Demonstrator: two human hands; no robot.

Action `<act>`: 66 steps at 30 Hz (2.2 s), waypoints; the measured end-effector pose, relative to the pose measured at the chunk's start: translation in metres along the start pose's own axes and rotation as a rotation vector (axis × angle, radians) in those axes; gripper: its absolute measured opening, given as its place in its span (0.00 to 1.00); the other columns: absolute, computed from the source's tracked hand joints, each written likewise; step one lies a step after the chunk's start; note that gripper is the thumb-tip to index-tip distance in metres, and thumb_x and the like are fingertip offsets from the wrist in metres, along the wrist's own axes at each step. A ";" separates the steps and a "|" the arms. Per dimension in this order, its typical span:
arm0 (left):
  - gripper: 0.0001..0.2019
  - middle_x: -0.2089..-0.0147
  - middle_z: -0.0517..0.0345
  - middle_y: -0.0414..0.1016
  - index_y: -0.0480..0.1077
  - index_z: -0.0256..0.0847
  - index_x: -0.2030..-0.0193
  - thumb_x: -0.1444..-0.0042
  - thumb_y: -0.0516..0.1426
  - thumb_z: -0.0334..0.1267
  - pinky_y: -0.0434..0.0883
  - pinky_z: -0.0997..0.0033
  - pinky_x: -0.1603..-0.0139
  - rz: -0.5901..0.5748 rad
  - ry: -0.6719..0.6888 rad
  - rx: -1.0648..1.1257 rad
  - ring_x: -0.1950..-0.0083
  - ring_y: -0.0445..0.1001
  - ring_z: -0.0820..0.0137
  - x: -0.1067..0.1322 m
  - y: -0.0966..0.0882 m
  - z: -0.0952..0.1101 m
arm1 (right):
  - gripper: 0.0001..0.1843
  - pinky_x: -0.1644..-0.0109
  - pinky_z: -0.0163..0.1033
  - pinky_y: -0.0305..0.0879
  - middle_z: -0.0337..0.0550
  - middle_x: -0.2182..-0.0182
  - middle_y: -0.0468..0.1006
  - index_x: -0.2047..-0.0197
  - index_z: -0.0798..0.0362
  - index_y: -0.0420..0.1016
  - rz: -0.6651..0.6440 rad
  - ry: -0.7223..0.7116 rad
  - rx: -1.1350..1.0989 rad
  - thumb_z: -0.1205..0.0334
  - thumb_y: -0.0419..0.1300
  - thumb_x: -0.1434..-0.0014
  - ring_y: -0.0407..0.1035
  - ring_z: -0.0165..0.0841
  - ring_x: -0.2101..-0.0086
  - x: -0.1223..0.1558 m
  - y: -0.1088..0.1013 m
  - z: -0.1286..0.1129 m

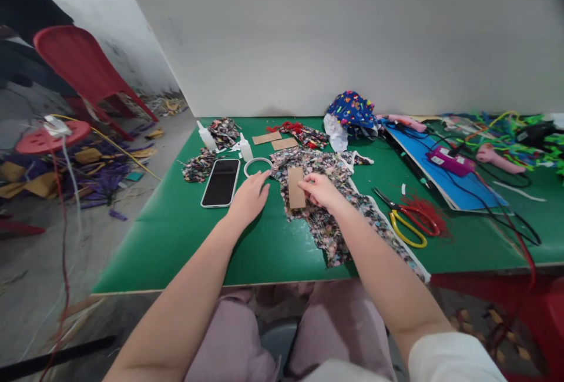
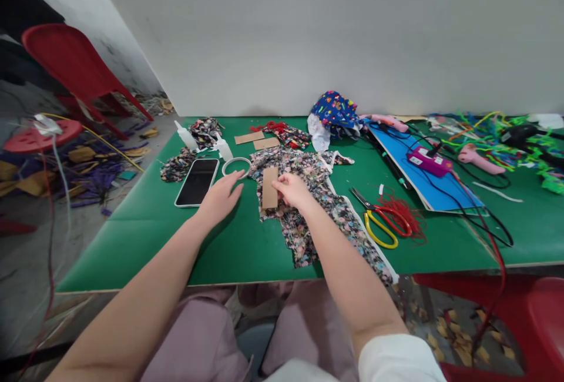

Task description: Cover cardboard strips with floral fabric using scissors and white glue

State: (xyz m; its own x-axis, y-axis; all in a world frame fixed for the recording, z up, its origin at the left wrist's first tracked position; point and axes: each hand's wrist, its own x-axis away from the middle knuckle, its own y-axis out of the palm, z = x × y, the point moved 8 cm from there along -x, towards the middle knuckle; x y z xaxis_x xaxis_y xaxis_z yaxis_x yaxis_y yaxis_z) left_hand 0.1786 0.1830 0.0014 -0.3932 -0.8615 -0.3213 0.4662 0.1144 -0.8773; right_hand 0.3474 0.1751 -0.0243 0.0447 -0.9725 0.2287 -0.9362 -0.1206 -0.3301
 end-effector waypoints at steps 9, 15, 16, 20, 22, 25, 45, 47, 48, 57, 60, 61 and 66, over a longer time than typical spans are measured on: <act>0.17 0.50 0.52 0.70 0.63 0.38 0.47 0.43 0.46 0.34 0.63 0.62 0.45 0.093 -0.002 0.022 0.47 0.65 0.66 -0.001 -0.011 -0.002 | 0.08 0.81 0.27 0.53 0.33 0.85 0.68 0.73 0.54 0.64 -0.013 -0.044 0.093 0.58 0.55 0.49 0.58 0.22 0.85 -0.007 0.009 0.012; 0.18 0.54 0.54 0.72 0.63 0.38 0.46 0.43 0.46 0.33 0.65 0.63 0.47 0.059 -0.001 0.051 0.50 0.67 0.66 0.003 -0.010 0.002 | 0.08 0.79 0.29 0.55 0.33 0.86 0.68 0.74 0.54 0.65 -0.015 -0.039 0.176 0.58 0.57 0.50 0.61 0.24 0.84 -0.013 0.016 0.020; 0.18 0.54 0.54 0.72 0.63 0.38 0.46 0.43 0.46 0.33 0.65 0.63 0.47 0.054 -0.003 0.053 0.51 0.67 0.66 0.004 -0.010 0.002 | 0.08 0.79 0.29 0.55 0.33 0.86 0.69 0.74 0.54 0.66 -0.008 -0.039 0.191 0.58 0.57 0.50 0.61 0.24 0.84 -0.014 0.016 0.021; 0.17 0.55 0.54 0.73 0.63 0.39 0.47 0.43 0.46 0.33 0.65 0.63 0.48 0.050 0.003 0.051 0.51 0.67 0.66 0.004 -0.009 0.002 | 0.09 0.79 0.29 0.56 0.34 0.87 0.69 0.74 0.54 0.67 0.005 -0.040 0.245 0.56 0.57 0.50 0.62 0.24 0.85 -0.014 0.014 0.022; 0.17 0.55 0.54 0.73 0.64 0.39 0.48 0.43 0.47 0.33 0.65 0.63 0.48 0.056 0.013 0.049 0.51 0.67 0.66 0.004 -0.008 0.003 | 0.10 0.79 0.29 0.56 0.34 0.88 0.69 0.74 0.54 0.67 0.007 -0.041 0.265 0.56 0.57 0.50 0.62 0.24 0.85 -0.014 0.014 0.022; 0.16 0.54 0.55 0.73 0.66 0.40 0.50 0.43 0.47 0.34 0.65 0.63 0.47 0.067 0.026 0.041 0.50 0.67 0.66 0.004 -0.005 0.003 | 0.11 0.79 0.29 0.56 0.34 0.88 0.69 0.75 0.54 0.67 0.007 -0.039 0.285 0.55 0.57 0.50 0.62 0.24 0.85 -0.014 0.014 0.022; 0.13 0.54 0.53 0.72 0.69 0.37 0.54 0.43 0.48 0.32 0.63 0.63 0.45 -0.087 0.278 0.052 0.49 0.66 0.66 0.014 0.015 0.030 | 0.10 0.87 0.27 0.51 0.32 0.88 0.68 0.69 0.53 0.64 -0.017 0.006 0.255 0.56 0.58 0.50 0.56 0.22 0.90 -0.012 0.017 0.026; 0.13 0.54 0.52 0.72 0.70 0.37 0.55 0.43 0.48 0.31 0.64 0.62 0.46 -0.098 0.285 0.052 0.50 0.66 0.66 0.014 0.016 0.030 | 0.10 0.88 0.27 0.50 0.31 0.88 0.68 0.69 0.53 0.64 -0.027 0.009 0.239 0.56 0.58 0.49 0.56 0.22 0.91 -0.011 0.017 0.026; 0.14 0.54 0.51 0.72 0.70 0.37 0.55 0.44 0.48 0.31 0.64 0.62 0.46 -0.103 0.285 0.049 0.50 0.66 0.66 0.014 0.017 0.030 | 0.10 0.88 0.27 0.50 0.31 0.88 0.68 0.69 0.53 0.63 -0.034 0.009 0.231 0.56 0.58 0.49 0.56 0.22 0.91 -0.011 0.018 0.026; 0.16 0.51 0.53 0.71 0.71 0.38 0.54 0.47 0.48 0.27 0.61 0.60 0.43 -0.183 0.305 -0.040 0.46 0.63 0.63 0.015 0.020 0.030 | 0.09 0.89 0.27 0.47 0.31 0.88 0.68 0.71 0.53 0.62 -0.051 0.005 0.170 0.57 0.57 0.48 0.55 0.21 0.92 -0.010 0.018 0.026; 0.16 0.51 0.53 0.71 0.71 0.38 0.54 0.47 0.48 0.27 0.61 0.60 0.43 -0.188 0.310 -0.064 0.46 0.64 0.62 0.014 0.019 0.031 | 0.09 0.89 0.27 0.47 0.32 0.87 0.68 0.70 0.53 0.62 -0.055 -0.001 0.158 0.58 0.57 0.48 0.55 0.21 0.92 -0.009 0.018 0.024; 0.16 0.51 0.53 0.71 0.71 0.38 0.55 0.47 0.48 0.28 0.62 0.60 0.43 -0.188 0.312 -0.072 0.46 0.64 0.62 0.014 0.019 0.031 | 0.09 0.89 0.27 0.47 0.32 0.87 0.68 0.70 0.53 0.62 -0.056 -0.003 0.156 0.57 0.57 0.48 0.54 0.21 0.91 -0.009 0.018 0.024; 0.16 0.52 0.53 0.72 0.71 0.38 0.55 0.47 0.47 0.27 0.62 0.60 0.44 -0.183 0.324 -0.110 0.47 0.65 0.62 0.014 0.018 0.032 | 0.09 0.86 0.27 0.50 0.31 0.88 0.67 0.71 0.53 0.63 -0.034 -0.011 0.171 0.57 0.57 0.49 0.54 0.21 0.90 -0.011 0.017 0.026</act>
State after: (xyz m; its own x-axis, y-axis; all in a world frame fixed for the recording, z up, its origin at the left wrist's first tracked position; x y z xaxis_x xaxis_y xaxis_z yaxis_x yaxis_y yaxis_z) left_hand 0.2073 0.1572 -0.0077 -0.7001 -0.6737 -0.2366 0.2847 0.0406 -0.9578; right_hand 0.3402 0.1786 -0.0565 0.0805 -0.9693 0.2324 -0.8612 -0.1850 -0.4735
